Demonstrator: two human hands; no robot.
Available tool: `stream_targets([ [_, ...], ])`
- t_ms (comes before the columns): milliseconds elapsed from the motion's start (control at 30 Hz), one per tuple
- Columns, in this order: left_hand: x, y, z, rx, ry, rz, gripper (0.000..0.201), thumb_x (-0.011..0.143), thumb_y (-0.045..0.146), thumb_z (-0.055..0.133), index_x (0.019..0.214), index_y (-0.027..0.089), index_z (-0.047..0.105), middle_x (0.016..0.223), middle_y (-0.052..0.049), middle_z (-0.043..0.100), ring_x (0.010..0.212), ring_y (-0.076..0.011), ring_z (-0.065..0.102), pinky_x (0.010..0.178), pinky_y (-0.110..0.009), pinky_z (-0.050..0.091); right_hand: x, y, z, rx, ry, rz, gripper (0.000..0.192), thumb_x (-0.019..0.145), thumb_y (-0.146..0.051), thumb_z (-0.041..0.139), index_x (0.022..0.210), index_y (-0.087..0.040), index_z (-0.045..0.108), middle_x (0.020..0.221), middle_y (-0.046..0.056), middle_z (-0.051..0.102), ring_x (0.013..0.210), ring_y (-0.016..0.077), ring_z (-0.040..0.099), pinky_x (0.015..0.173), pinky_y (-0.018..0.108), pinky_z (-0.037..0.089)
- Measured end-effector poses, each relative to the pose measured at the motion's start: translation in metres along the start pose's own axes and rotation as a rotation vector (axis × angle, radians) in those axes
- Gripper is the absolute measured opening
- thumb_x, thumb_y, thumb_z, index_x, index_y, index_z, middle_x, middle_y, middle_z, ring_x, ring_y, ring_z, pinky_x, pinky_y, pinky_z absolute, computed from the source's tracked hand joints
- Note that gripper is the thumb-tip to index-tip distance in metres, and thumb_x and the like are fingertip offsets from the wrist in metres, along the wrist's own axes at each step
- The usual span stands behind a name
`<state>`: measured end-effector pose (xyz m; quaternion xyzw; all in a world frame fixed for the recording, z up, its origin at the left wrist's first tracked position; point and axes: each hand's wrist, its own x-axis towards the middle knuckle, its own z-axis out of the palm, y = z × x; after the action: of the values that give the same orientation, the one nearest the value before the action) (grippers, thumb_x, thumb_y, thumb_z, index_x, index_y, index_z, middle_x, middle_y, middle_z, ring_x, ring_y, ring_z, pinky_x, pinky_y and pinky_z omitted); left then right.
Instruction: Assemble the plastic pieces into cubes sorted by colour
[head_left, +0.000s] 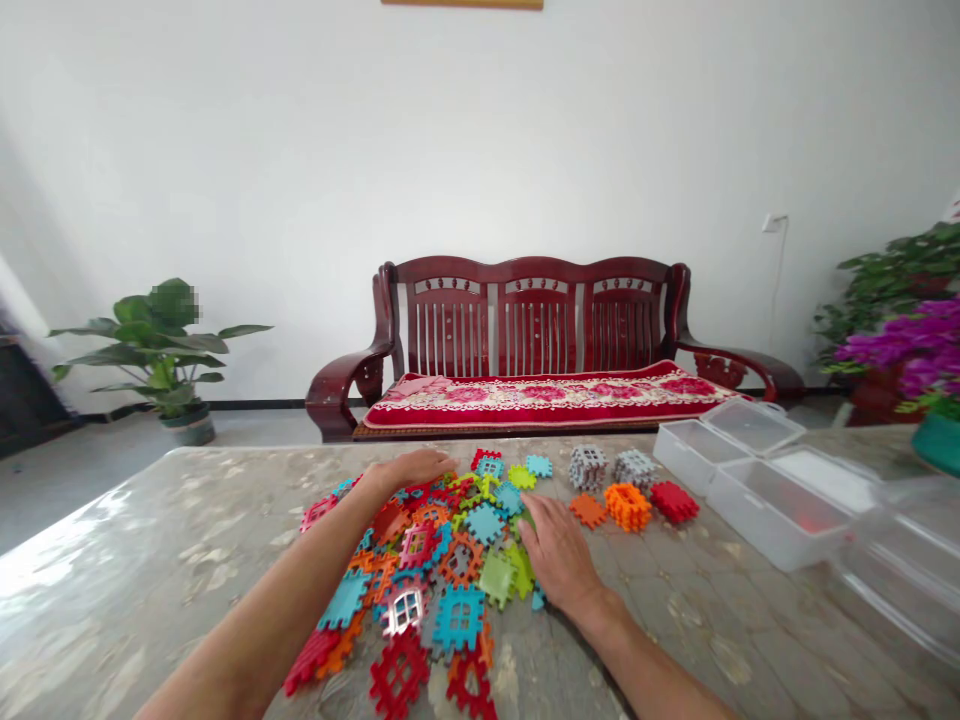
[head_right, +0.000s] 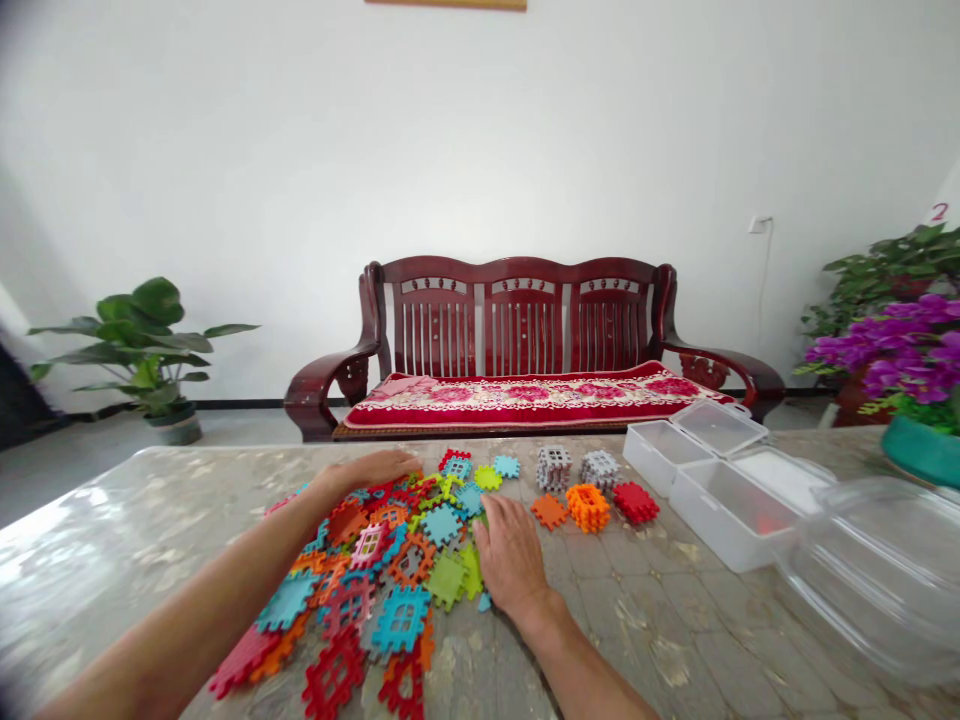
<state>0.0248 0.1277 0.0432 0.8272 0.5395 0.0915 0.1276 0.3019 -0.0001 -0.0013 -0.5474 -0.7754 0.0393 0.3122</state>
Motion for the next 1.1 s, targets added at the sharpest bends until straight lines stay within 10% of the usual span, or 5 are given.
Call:
stream_targets([
  [367, 0.051, 0.092, 0.040, 0.038, -0.120, 0.189, 0.061, 0.095, 0.060, 0.033, 0.148, 0.030, 0.041, 0.160, -0.010, 0.030, 0.146, -0.0343, 0.026, 0.114, -0.057, 0.021, 0.001, 0.001, 0.001, -0.028, 0.023, -0.012, 0.037, 0.095, -0.026, 0.043, 0.128, -0.021, 0.059, 0.124, 0.009, 0.065, 0.116, 0.0242, 0.057, 0.102, 0.038, 0.041],
  [567, 0.042, 0.096, 0.032, 0.068, -0.205, 0.219, 0.060, 0.093, 0.063, 0.034, 0.144, 0.033, 0.048, 0.151, -0.007, 0.047, 0.139, -0.0327, 0.040, 0.113, -0.054, 0.027, 0.001, 0.000, 0.001, -0.038, 0.017, -0.013, 0.036, 0.095, -0.025, 0.044, 0.128, -0.020, 0.059, 0.123, 0.009, 0.066, 0.115, 0.0237, 0.057, 0.101, 0.037, 0.041],
  [1100, -0.102, 0.076, 0.009, 0.110, 0.137, 0.070, 0.055, 0.094, 0.061, 0.037, 0.144, 0.039, 0.044, 0.157, -0.004, 0.037, 0.148, -0.0316, 0.022, 0.118, -0.057, 0.010, -0.001, 0.004, 0.002, -0.026, 0.064, -0.106, 0.037, 0.095, -0.027, 0.043, 0.127, -0.018, 0.060, 0.123, 0.011, 0.066, 0.115, 0.0239, 0.056, 0.101, 0.040, 0.042],
])
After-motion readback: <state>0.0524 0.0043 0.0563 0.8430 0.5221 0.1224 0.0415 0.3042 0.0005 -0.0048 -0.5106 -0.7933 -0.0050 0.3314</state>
